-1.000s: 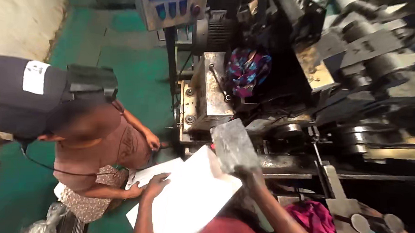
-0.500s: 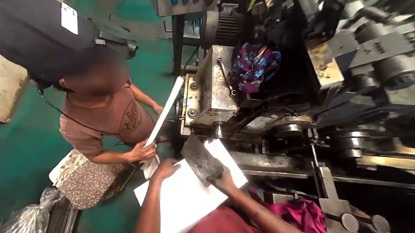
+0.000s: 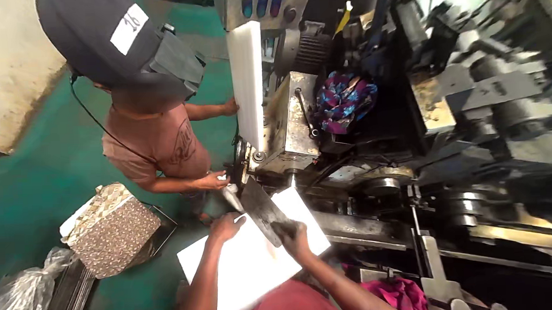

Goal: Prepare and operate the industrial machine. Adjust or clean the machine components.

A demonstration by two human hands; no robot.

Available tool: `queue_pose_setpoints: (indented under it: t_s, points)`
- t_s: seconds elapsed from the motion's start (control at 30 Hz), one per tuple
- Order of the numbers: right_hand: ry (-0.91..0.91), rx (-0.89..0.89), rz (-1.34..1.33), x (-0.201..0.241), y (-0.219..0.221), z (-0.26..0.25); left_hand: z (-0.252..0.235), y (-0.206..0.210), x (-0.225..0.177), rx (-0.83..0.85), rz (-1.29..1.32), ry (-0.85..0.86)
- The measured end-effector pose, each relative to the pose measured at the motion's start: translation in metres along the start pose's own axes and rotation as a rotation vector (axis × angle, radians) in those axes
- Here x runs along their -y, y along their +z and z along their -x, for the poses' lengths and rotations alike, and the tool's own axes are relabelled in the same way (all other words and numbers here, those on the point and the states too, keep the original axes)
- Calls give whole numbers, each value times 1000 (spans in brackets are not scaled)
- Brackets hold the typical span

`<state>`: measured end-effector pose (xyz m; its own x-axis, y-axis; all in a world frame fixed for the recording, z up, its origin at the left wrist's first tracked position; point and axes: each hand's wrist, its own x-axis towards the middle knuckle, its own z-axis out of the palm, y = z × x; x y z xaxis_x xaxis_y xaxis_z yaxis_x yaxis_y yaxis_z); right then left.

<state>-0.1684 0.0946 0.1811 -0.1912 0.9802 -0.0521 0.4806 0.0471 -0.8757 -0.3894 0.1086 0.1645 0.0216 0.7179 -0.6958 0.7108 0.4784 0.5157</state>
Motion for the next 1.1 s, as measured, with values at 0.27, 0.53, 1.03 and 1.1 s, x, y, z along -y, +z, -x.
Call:
queue_pose_setpoints:
  t_s: [0.27, 0.53, 1.03, 1.1]
  points:
    - [-30, 47, 65, -1, -9, 0, -1, 5, -20, -4, -68, -39]
    - [-77, 155, 318, 32, -12, -40, 14, 22, -55, -90, -168, 116]
    - [256, 243, 381, 51, -19, -56, 18, 31, -62, -71, -168, 165]
    - [156, 206, 340, 47, -30, -25, 13, 25, -50, -89, -118, 131]
